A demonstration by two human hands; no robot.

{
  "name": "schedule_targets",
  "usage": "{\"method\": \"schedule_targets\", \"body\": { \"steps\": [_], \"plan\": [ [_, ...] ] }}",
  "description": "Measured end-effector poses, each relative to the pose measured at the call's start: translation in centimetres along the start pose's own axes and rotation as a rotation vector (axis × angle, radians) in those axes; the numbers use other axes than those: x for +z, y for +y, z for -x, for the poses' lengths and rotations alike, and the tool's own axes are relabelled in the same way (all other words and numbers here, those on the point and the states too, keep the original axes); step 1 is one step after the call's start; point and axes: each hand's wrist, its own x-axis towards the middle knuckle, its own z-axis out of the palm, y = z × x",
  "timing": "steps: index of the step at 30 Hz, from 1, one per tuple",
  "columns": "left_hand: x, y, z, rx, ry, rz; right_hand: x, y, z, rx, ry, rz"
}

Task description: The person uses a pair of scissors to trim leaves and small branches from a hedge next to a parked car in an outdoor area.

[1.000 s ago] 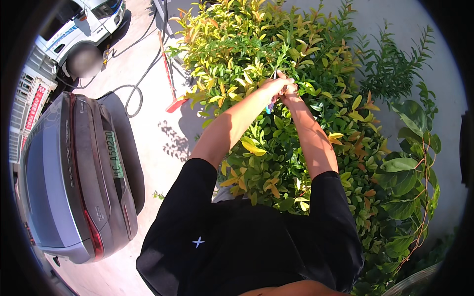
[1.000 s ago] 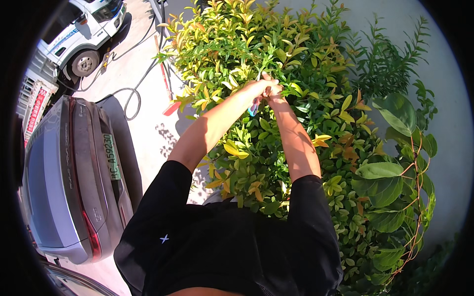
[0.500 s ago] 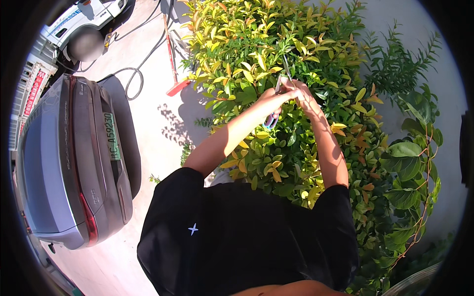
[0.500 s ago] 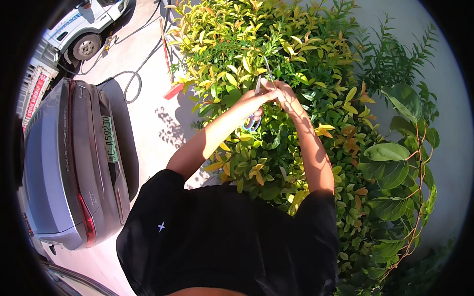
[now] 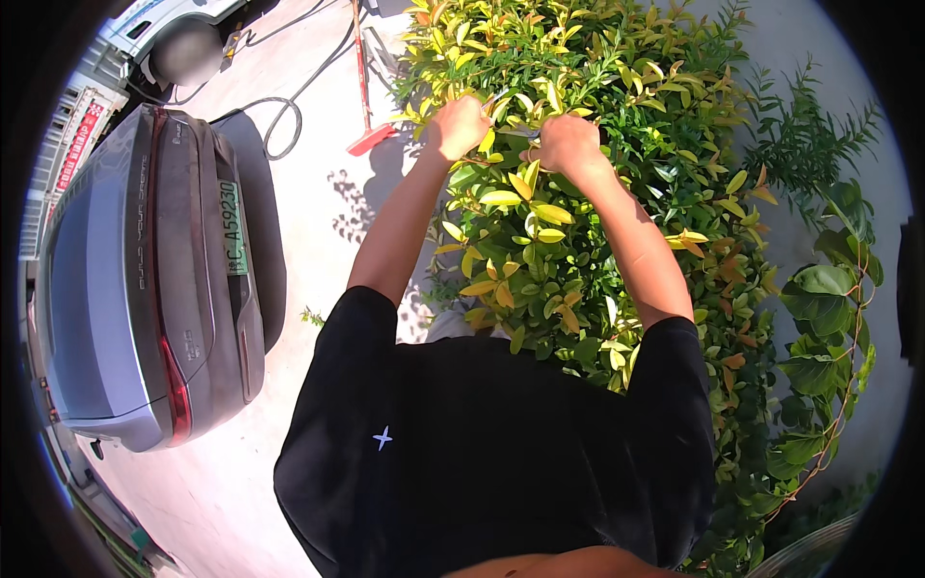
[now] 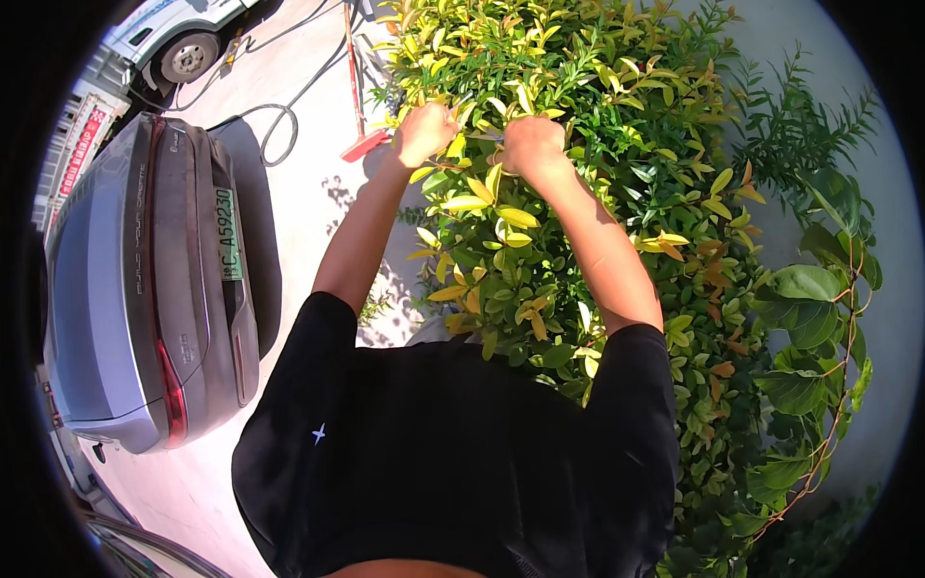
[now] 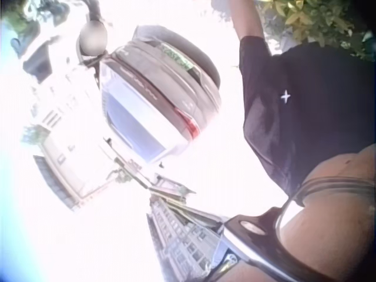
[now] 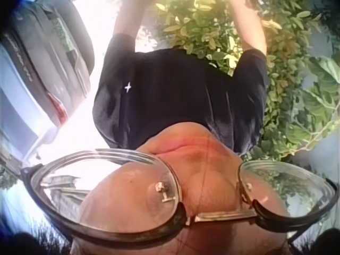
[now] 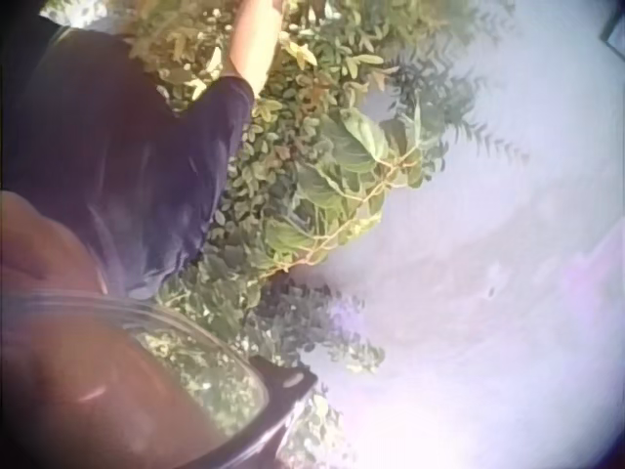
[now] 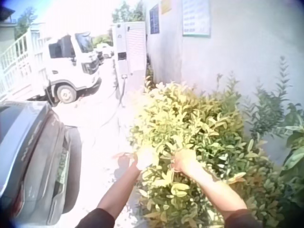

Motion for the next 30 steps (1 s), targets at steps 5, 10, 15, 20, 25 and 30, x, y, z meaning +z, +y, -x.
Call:
{"method": "schedule_targets", "body": {
  "steps": [5,10,15,20,25,30],
  "plan": [
    [-1.4,3.2,1.6,-0.039,-0.002,0.061,3.2,-2.3,-4.4,-0.002,0.083,-0.03],
    [-0.9,2.4,2.1,-0.08,0.055,0.155,6.8,-1.4,-5.0,-0.086,0.365,-0.217],
    [-1.8,2.1,4.8,0.171,0.324,0.18,5.1,1.0,-1.2,0.03,0.277,-0.285],
    [-4.5,4.7,10.3,0.188,-0.149,0.206,4.7,7.1,4.5,-0.124,0.536,-0.263],
    [-2.3,4.0,11.5,0.152,-0.343,-0.092,4.0,10.0,8.6,-0.407,0.445,-0.203],
    [-1.9,4.8,12.7,0.077,-0.321,0.433,8.2,6.1,6.8,-0.385,0.469,0.034]
  ]
}}
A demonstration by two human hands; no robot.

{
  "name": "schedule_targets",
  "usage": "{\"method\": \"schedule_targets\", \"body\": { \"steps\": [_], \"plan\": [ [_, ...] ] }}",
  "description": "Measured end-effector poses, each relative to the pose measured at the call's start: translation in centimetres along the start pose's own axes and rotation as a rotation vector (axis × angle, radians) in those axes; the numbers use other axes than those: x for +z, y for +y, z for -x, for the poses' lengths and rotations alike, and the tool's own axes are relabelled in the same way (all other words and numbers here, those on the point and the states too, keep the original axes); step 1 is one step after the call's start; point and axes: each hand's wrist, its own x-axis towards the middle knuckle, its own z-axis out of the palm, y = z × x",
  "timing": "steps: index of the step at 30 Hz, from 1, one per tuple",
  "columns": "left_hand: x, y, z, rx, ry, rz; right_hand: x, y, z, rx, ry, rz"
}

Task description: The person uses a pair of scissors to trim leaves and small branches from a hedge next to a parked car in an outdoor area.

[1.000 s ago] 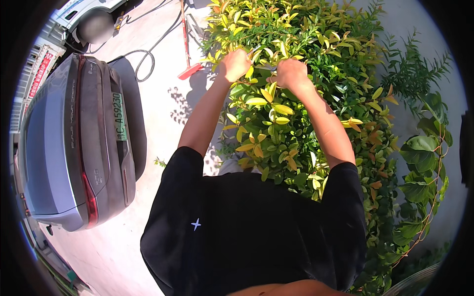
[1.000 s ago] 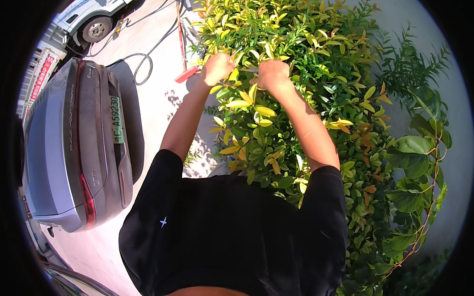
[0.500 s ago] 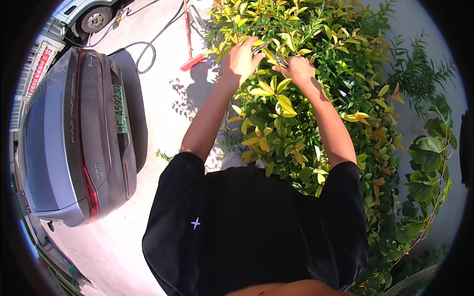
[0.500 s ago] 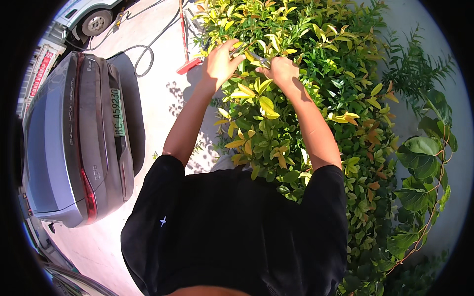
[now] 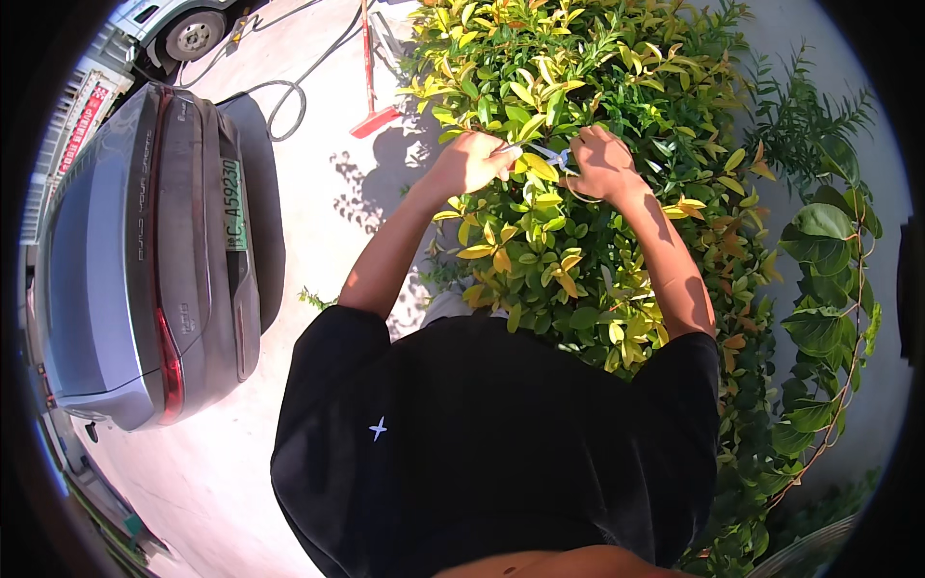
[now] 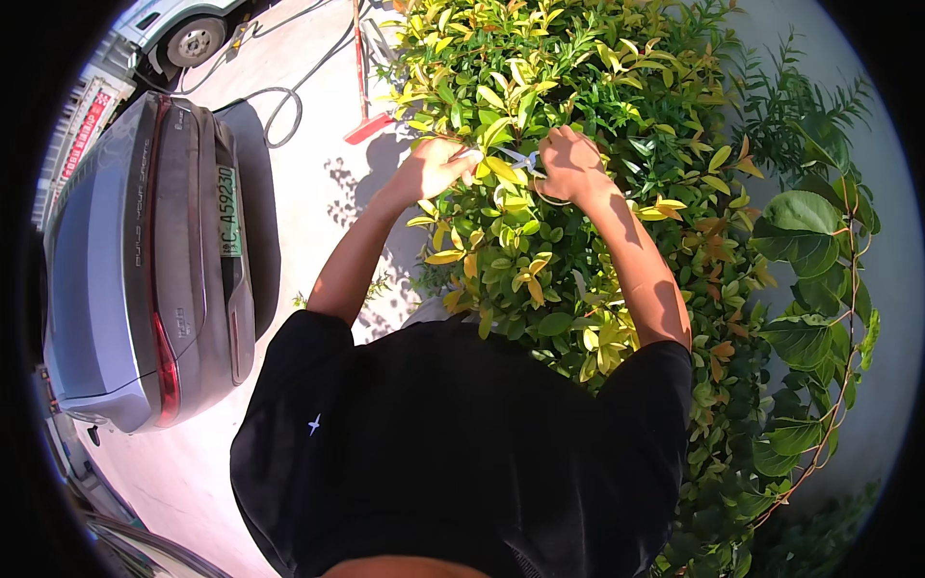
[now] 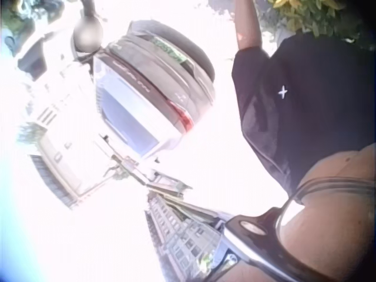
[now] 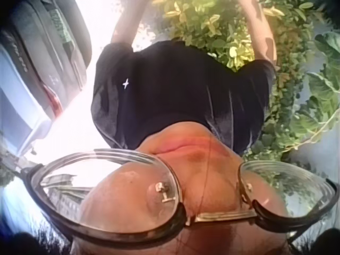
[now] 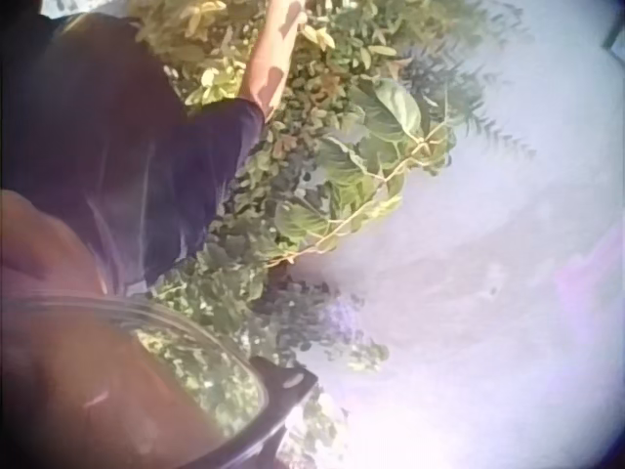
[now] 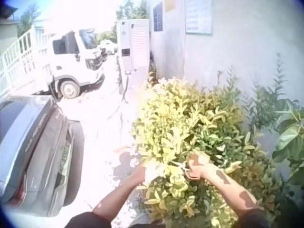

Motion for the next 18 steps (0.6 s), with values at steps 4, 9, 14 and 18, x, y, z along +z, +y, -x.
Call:
{"method": "schedule_targets", "body": {
  "steps": [4,9,14,18],
  "plan": [
    [0.7,-0.7,0.3,0.039,0.012,0.127,3.9,-2.7,-2.4,-0.039,0.028,-0.021],
    [1.3,-1.2,1.2,-0.035,0.067,0.173,4.2,-4.1,-1.6,0.052,0.045,-0.057],
    [2.1,-0.1,1.4,0.084,0.102,0.421,3.6,-2.3,2.4,0.15,0.045,-0.175],
    [2.1,3.3,1.4,0.169,0.228,0.142,0.8,-2.0,6.8,0.22,0.101,-0.329]
  ]
}}
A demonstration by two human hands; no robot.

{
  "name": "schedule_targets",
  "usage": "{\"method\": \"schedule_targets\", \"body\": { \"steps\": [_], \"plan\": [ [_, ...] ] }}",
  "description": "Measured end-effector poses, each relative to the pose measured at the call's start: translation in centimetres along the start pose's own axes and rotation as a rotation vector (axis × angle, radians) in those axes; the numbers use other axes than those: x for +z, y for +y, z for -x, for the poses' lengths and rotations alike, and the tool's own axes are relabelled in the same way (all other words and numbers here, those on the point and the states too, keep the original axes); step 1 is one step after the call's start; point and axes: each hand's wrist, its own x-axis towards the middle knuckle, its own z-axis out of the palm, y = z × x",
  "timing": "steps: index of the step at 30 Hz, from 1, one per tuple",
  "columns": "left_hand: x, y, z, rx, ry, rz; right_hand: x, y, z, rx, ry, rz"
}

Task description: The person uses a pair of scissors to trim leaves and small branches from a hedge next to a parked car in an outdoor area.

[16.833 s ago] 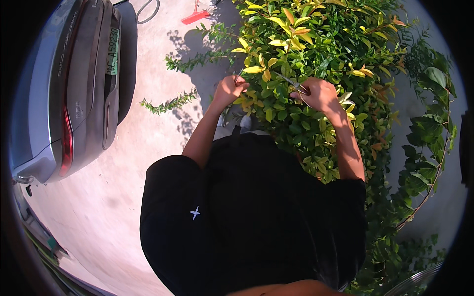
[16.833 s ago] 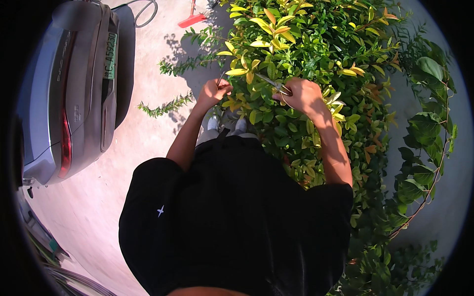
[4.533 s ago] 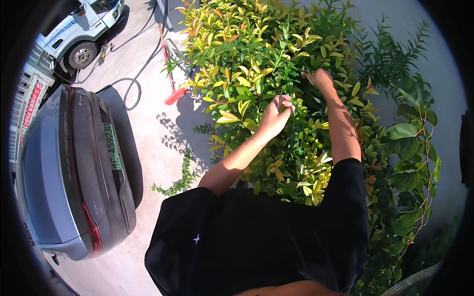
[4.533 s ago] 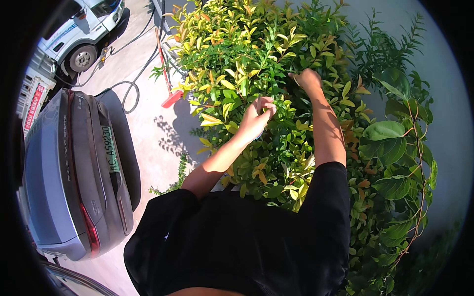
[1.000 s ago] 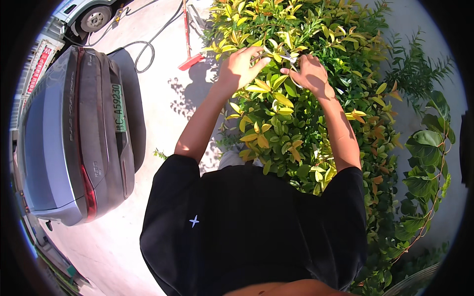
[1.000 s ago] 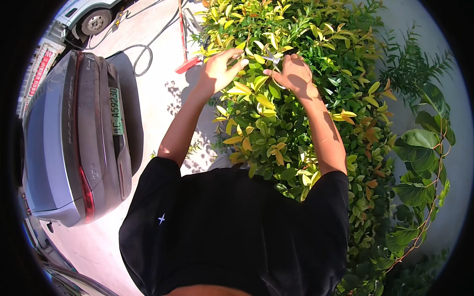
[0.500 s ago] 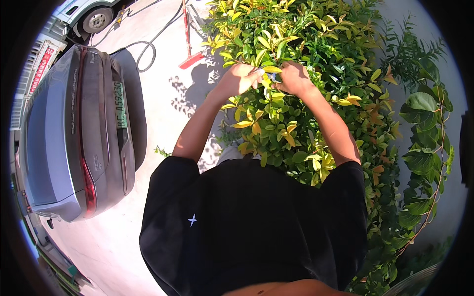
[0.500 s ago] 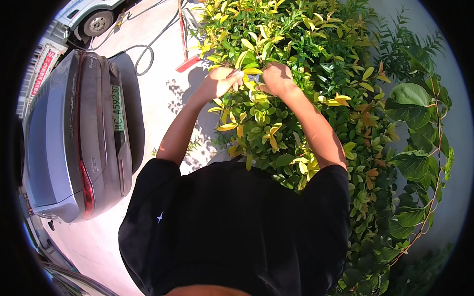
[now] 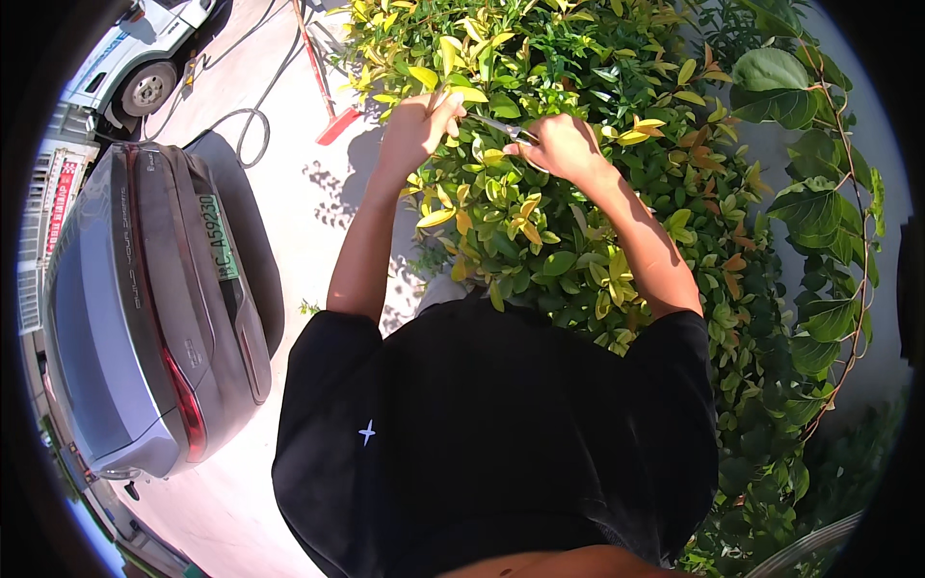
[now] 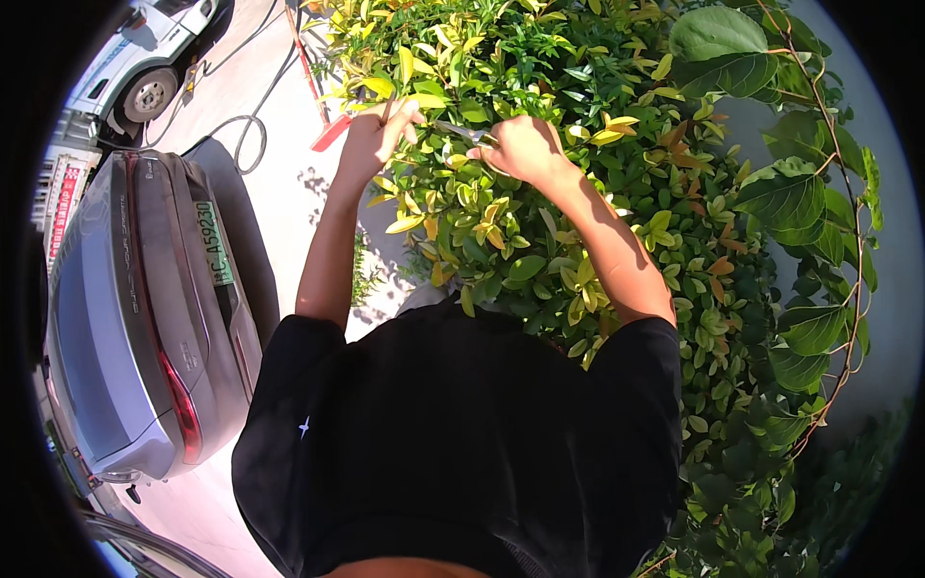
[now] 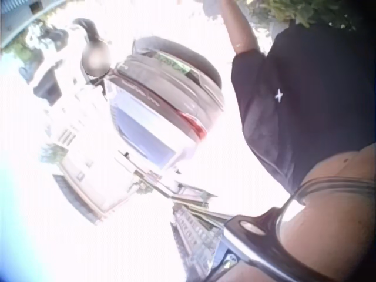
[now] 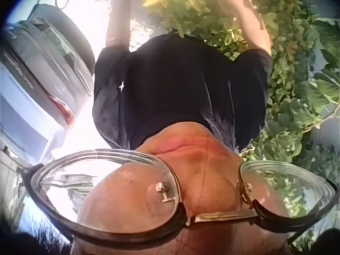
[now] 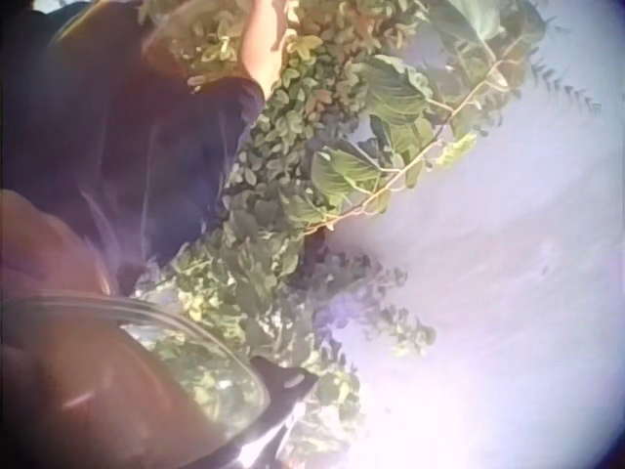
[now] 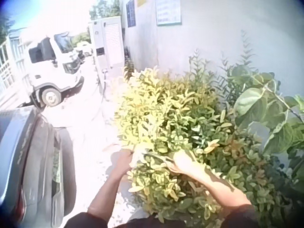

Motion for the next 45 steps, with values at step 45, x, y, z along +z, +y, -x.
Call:
{"method": "schedule_targets", "body": {
  "steps": [45],
  "plan": [
    [13.0,3.2,9.4,-0.132,-0.192,-0.23,-3.6,7.5,24.0,0.182,-0.153,0.201]
  ]
}}
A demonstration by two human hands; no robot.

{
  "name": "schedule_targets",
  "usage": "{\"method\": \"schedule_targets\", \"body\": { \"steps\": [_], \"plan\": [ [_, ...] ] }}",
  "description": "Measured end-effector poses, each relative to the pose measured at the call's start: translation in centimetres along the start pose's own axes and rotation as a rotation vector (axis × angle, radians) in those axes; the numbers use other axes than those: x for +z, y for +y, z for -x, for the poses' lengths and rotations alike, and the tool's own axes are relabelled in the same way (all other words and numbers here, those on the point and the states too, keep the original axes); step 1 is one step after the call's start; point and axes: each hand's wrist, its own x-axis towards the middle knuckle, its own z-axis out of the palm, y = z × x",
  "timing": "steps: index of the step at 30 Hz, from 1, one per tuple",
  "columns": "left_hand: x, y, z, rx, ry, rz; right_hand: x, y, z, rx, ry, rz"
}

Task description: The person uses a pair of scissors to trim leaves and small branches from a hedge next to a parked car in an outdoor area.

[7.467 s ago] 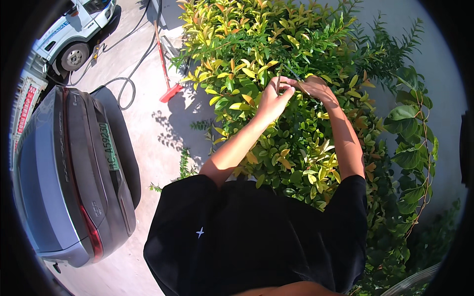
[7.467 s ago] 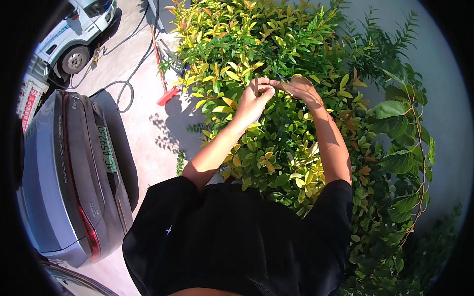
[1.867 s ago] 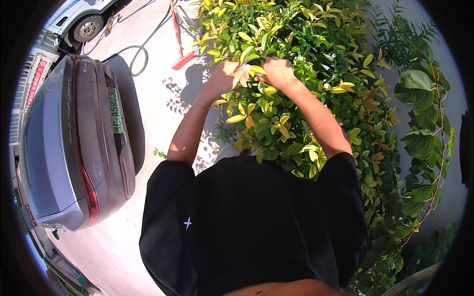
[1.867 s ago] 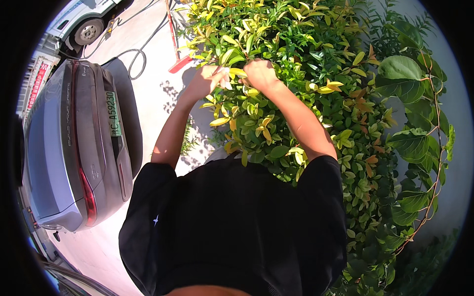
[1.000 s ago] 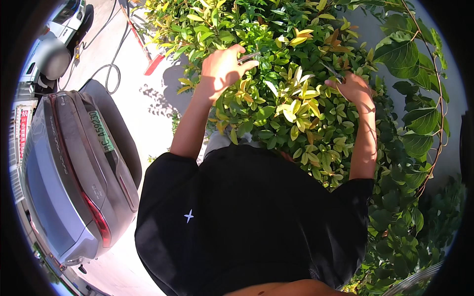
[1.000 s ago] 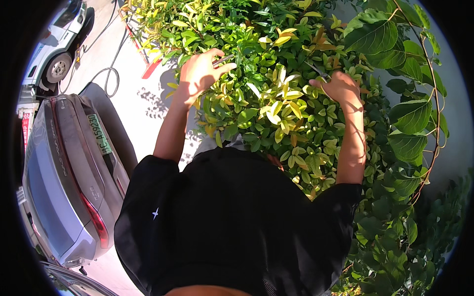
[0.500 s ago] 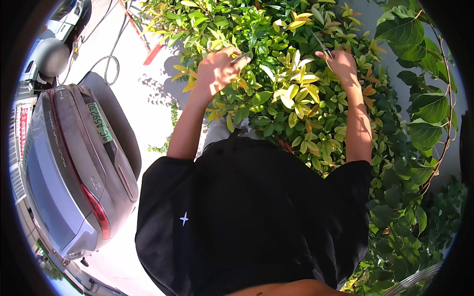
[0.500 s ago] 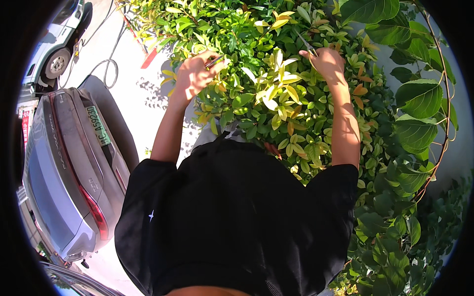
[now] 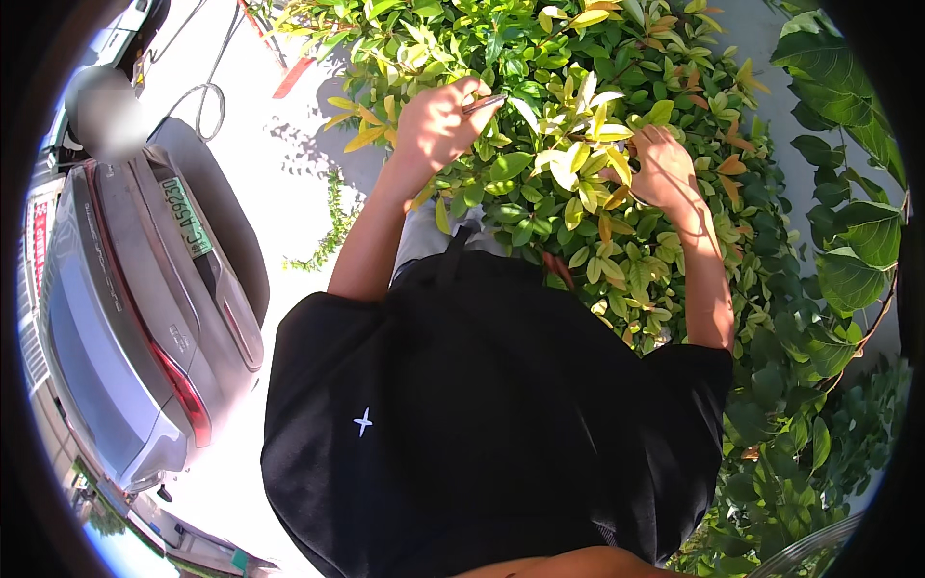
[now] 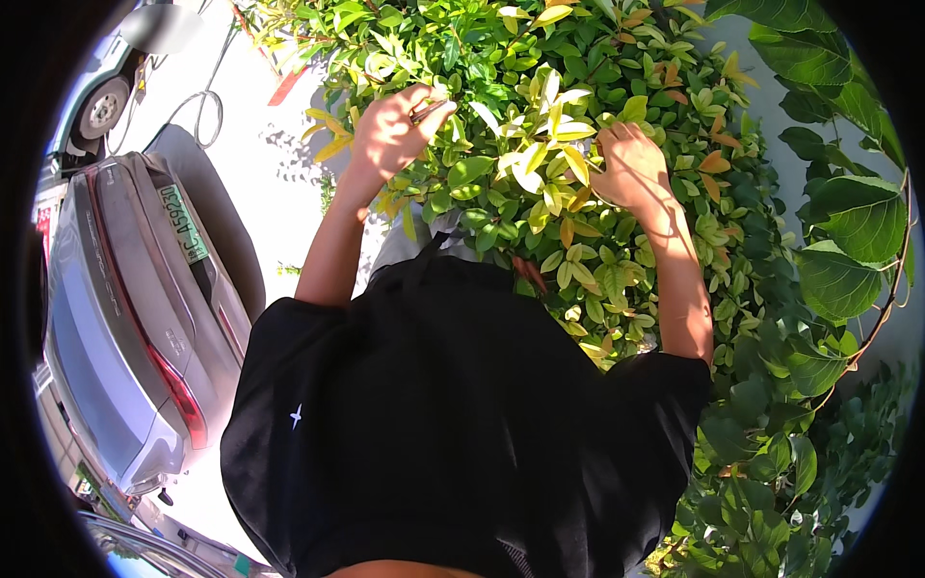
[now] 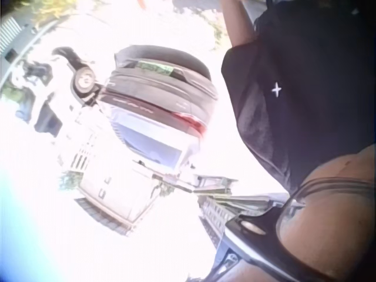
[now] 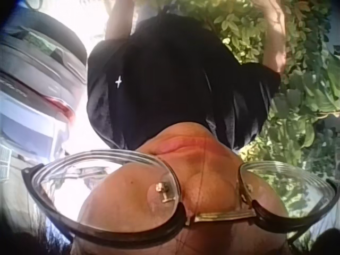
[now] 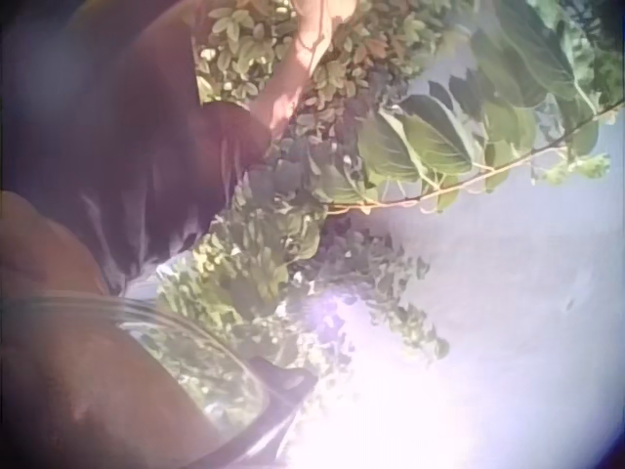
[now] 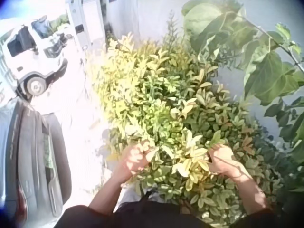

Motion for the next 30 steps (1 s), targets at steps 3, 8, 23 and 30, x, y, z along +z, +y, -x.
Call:
{"method": "schedule_targets", "body": {
  "steps": [3,8,23,30],
  "plan": [
    [-0.2,-0.9,0.0,0.094,-0.027,0.039,1.2,-1.4,-1.7,-0.056,0.165,-0.056],
    [-0.7,-2.6,0.5,0.145,0.097,0.013,1.5,-2.3,-3.6,-0.095,0.155,-0.122],
    [-4.4,-6.4,1.2,-0.142,0.231,0.167,-3.1,-6.8,-9.0,-0.286,-0.047,0.047],
    [-4.3,-7.9,2.5,-0.117,0.432,0.276,3.1,-11.8,-14.6,-0.455,0.061,0.266]
  ]
}}
